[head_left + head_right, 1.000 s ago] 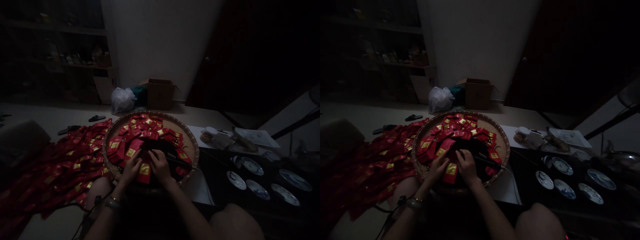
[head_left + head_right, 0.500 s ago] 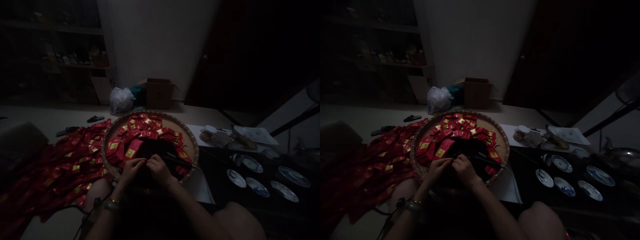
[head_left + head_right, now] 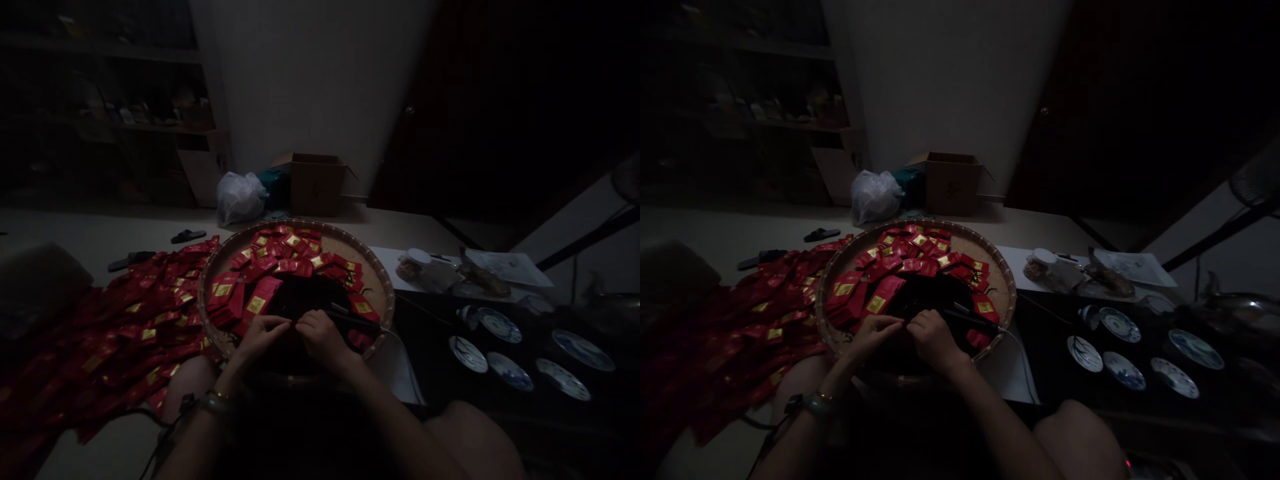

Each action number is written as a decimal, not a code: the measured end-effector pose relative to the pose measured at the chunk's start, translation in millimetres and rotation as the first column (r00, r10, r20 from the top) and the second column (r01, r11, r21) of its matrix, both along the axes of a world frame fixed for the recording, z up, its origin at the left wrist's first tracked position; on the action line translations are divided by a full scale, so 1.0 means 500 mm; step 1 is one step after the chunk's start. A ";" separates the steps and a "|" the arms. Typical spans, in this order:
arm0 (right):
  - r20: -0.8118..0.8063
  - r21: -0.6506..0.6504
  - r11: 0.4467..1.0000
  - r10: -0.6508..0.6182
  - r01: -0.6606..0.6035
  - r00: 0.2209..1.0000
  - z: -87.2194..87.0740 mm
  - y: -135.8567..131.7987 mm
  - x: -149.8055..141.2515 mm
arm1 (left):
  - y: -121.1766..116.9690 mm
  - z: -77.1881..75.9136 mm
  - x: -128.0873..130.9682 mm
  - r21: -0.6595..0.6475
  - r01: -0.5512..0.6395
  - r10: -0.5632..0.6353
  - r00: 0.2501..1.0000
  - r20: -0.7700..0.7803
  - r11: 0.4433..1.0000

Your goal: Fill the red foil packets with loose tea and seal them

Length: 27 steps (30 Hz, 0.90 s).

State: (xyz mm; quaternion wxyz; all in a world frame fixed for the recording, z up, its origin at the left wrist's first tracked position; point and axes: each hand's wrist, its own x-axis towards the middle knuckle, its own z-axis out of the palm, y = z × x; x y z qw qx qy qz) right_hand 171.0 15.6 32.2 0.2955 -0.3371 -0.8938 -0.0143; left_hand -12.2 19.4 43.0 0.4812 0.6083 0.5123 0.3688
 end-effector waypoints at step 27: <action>-0.432 -0.876 0.356 -0.276 -0.327 0.859 0.015 0.023 0.010 | -0.030 -0.024 0.045 0.676 0.336 0.226 0.767 -0.601 0.656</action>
